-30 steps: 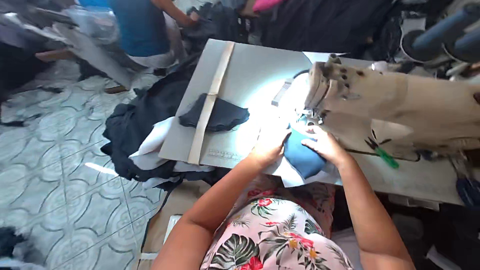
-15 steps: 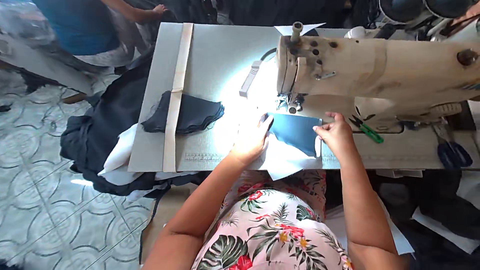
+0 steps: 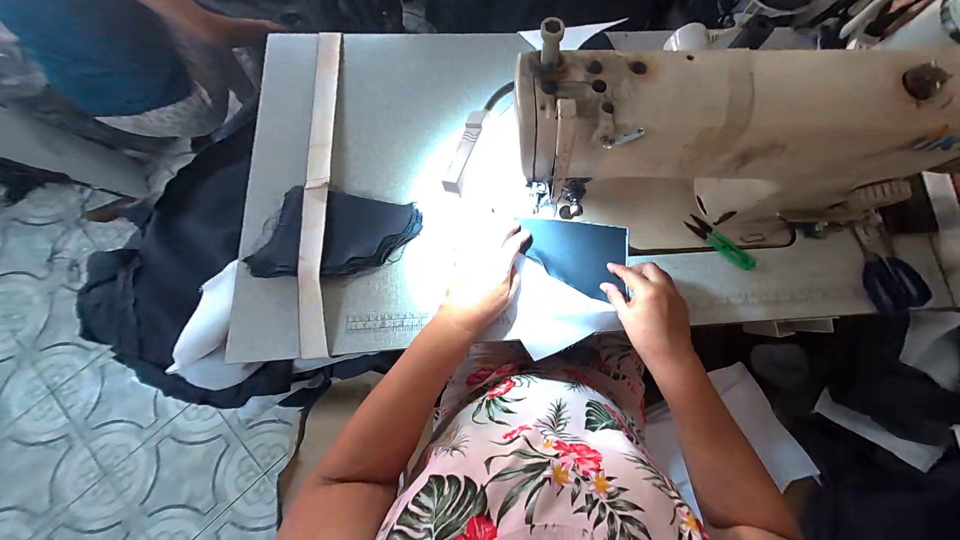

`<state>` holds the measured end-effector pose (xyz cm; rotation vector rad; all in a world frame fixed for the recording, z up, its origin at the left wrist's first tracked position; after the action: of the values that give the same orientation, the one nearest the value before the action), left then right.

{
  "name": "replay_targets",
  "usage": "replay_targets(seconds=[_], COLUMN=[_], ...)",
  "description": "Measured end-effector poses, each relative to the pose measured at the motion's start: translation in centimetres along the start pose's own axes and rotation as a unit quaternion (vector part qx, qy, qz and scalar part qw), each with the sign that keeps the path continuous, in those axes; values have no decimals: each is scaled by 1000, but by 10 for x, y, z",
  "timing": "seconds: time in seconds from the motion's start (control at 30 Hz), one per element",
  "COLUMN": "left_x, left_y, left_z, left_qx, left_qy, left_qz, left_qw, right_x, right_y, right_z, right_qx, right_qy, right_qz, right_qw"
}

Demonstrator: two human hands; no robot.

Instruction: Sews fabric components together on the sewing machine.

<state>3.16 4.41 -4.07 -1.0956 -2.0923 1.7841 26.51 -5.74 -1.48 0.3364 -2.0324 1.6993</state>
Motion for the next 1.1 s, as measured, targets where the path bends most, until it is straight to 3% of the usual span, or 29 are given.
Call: replay_targets(seconds=[0.4,0.67,0.83,1.1], left_x=[-1,0,-1,1], left_y=[1,2,2,5], left_z=[0,0,-2,2], left_qx=[1,23,10,-21], left_qy=[2,-7,-4,5], left_qz=[-14,-17,-17,-24], left_qw=[1000,1000,1000,999], right_x=[-5,-20,-14,-18], right_y=[6,-12,-2,5], right_z=[6,25,49,55], right_qx=[-44,-50,-43,-67], right_qy=[-2,-5,-78,-97], right_qz=[-8,-100,-15,5], right_qw=[999,994,996,993])
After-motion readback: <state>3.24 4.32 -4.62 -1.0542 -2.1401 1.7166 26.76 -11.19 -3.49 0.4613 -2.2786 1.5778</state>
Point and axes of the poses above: each hand's wrist, its own z-axis away from the middle knuckle, its own y-axis out of the palm, x = y × z, the point moved 2 cm from there along -z, towards the middle knuckle, and after that the axes turned 3 degrees about -z, right-handed, at the moved point
